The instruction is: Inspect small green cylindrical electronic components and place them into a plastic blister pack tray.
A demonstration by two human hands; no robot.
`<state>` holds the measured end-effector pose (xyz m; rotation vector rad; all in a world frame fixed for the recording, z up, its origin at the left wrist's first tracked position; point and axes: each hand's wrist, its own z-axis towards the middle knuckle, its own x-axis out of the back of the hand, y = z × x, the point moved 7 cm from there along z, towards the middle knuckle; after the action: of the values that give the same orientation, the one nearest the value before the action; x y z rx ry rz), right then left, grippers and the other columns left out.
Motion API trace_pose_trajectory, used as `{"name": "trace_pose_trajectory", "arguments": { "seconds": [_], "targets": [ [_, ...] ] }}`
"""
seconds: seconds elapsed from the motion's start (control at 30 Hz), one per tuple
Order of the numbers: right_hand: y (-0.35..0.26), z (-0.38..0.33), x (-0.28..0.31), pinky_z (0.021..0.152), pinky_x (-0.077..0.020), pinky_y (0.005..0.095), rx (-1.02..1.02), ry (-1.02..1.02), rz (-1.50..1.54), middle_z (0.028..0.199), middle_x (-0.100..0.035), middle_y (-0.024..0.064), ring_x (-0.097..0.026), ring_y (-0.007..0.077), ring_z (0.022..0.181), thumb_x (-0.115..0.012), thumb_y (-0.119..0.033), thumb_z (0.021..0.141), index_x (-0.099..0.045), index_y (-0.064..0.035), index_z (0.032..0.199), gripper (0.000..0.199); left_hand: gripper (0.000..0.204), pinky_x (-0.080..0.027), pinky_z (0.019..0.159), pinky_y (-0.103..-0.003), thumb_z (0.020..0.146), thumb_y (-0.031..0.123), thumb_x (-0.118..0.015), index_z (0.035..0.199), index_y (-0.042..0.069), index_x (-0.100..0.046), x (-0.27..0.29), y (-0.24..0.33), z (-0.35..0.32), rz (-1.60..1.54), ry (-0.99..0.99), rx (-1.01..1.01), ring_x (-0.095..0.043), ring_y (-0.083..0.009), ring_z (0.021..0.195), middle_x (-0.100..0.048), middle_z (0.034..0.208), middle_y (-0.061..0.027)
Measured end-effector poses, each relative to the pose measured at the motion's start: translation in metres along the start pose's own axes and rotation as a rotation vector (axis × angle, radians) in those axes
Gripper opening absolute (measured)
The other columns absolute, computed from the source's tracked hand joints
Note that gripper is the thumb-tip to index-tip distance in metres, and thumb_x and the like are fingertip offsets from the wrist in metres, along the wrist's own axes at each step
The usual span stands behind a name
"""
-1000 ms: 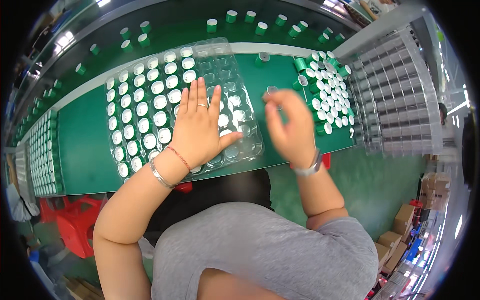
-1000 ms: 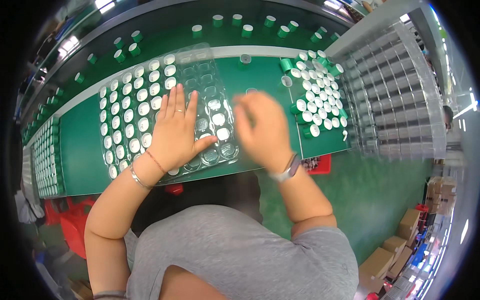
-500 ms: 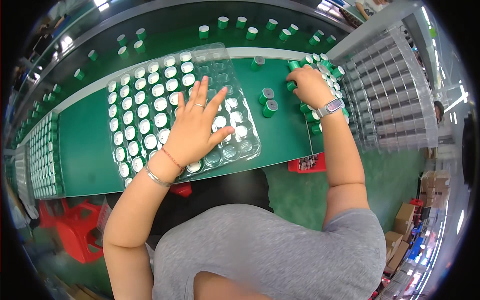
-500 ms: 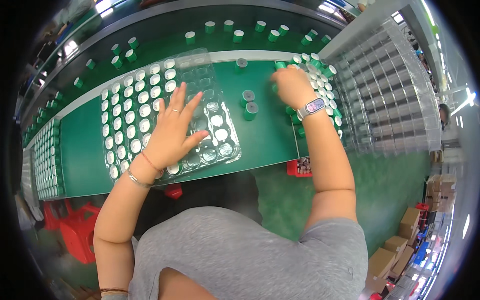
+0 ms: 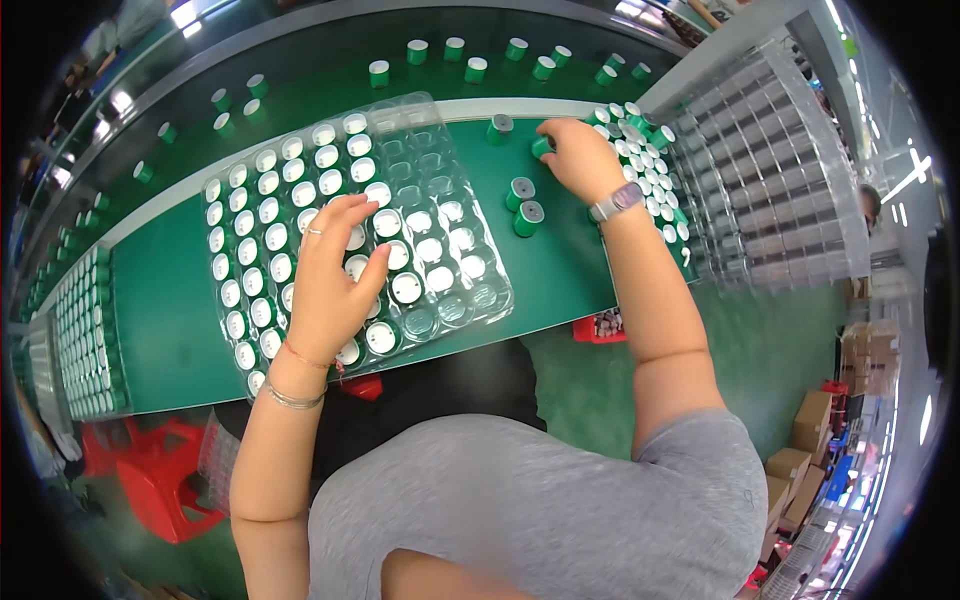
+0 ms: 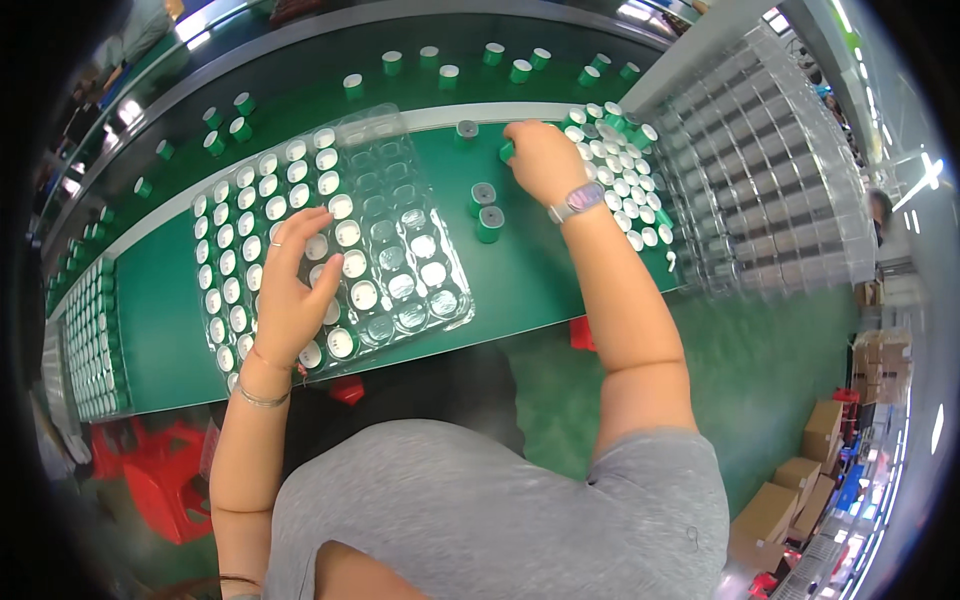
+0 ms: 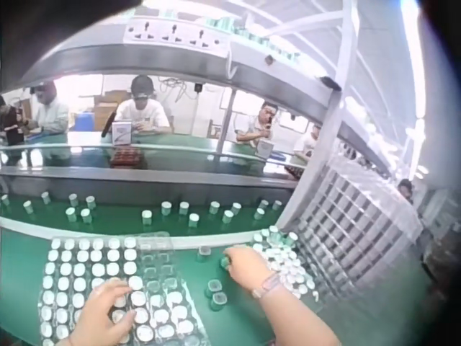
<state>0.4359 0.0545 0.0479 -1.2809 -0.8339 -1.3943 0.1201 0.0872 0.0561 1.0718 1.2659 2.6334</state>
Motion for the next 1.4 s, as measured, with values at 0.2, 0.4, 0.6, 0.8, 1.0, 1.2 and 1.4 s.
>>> {"name": "trace_pose_trajectory", "arguments": {
  "seconds": [0.2, 0.4, 0.6, 0.8, 1.0, 1.2, 1.4],
  "targets": [
    [0.023, 0.003, 0.029, 0.085, -0.0522, 0.0395, 0.087, 0.127, 0.131, 0.109, -0.069, 0.0167, -0.066, 0.0332, 0.096, -0.070, -0.008, 0.080, -0.066, -0.0032, 0.116, 0.037, 0.037, -0.044, 0.099, -0.040, 0.081, 0.005, -0.068, 0.117, 0.002, -0.061, 0.001, 0.001, -0.002, 0.054, 0.017, -0.013, -0.055, -0.0327, 0.115, -0.058, 0.125, -0.0149],
    [0.085, 0.018, 0.033, 0.090, -0.0515, 0.0419, -0.064, -0.085, -0.116, 0.112, -0.068, 0.0161, -0.065, 0.0346, 0.104, -0.062, -0.001, 0.081, -0.068, -0.0049, 0.112, 0.032, 0.035, -0.043, 0.100, -0.041, 0.081, 0.006, -0.068, 0.115, 0.001, -0.061, -0.002, 0.000, -0.003, 0.045, 0.003, -0.012, -0.055, -0.0339, 0.115, -0.058, 0.124, -0.0157],
    [0.094, 0.026, 0.015, 0.090, -0.0498, 0.0417, 0.081, -0.244, -0.141, 0.110, -0.061, 0.0125, -0.062, 0.0338, 0.103, -0.062, 0.001, 0.080, -0.070, -0.0055, 0.106, 0.028, 0.034, -0.043, 0.100, -0.042, 0.081, 0.006, -0.068, 0.114, 0.001, -0.062, -0.003, 0.000, -0.003, 0.051, -0.014, -0.001, -0.054, -0.0346, 0.115, -0.059, 0.123, -0.0163],
    [0.093, 0.040, 0.011, 0.084, -0.0489, 0.0411, 0.253, -0.292, -0.135, 0.100, -0.057, 0.0117, -0.060, 0.0327, 0.094, -0.068, -0.004, 0.079, -0.070, -0.0038, 0.097, 0.018, 0.034, -0.043, 0.099, -0.042, 0.080, 0.007, -0.068, 0.114, 0.003, -0.064, -0.002, 0.000, -0.003, 0.037, -0.001, -0.005, -0.054, -0.0345, 0.115, -0.059, 0.123, -0.0151],
    [0.077, 0.042, 0.034, 0.076, -0.0489, 0.0409, 0.272, -0.231, -0.110, 0.088, -0.056, 0.0119, -0.061, 0.0324, 0.086, -0.066, -0.005, 0.079, -0.069, -0.0021, 0.087, 0.009, 0.035, -0.042, 0.102, -0.041, 0.083, 0.007, -0.067, 0.117, 0.005, -0.063, 0.003, -0.003, -0.005, 0.012, 0.009, 0.013, -0.053, -0.0326, 0.120, -0.061, 0.123, -0.0129],
    [-0.016, 0.015, 0.084, 0.067, -0.0500, 0.0305, 0.309, 0.238, 0.266, 0.083, -0.065, 0.0105, -0.064, 0.0199, 0.074, -0.060, -0.003, 0.089, -0.067, 0.0023, 0.096, 0.011, 0.040, -0.050, 0.088, -0.037, 0.079, 0.006, -0.071, 0.118, 0.006, -0.061, 0.010, -0.005, -0.002, -0.113, 0.115, 0.057, -0.063, -0.0290, 0.102, -0.063, 0.115, -0.0117],
    [-0.136, -0.030, -0.005, 0.066, -0.0505, 0.0216, -0.010, -0.438, 1.179, 0.091, -0.069, 0.0029, -0.063, 0.0070, 0.073, -0.062, -0.010, 0.093, -0.068, 0.0010, 0.105, 0.017, 0.058, -0.057, 0.088, -0.033, 0.070, 0.005, -0.084, 0.123, 0.003, -0.060, 0.010, -0.003, -0.003, -0.402, 0.103, 0.097, -0.066, -0.0216, 0.103, -0.057, 0.125, -0.0122]
  ]
}}
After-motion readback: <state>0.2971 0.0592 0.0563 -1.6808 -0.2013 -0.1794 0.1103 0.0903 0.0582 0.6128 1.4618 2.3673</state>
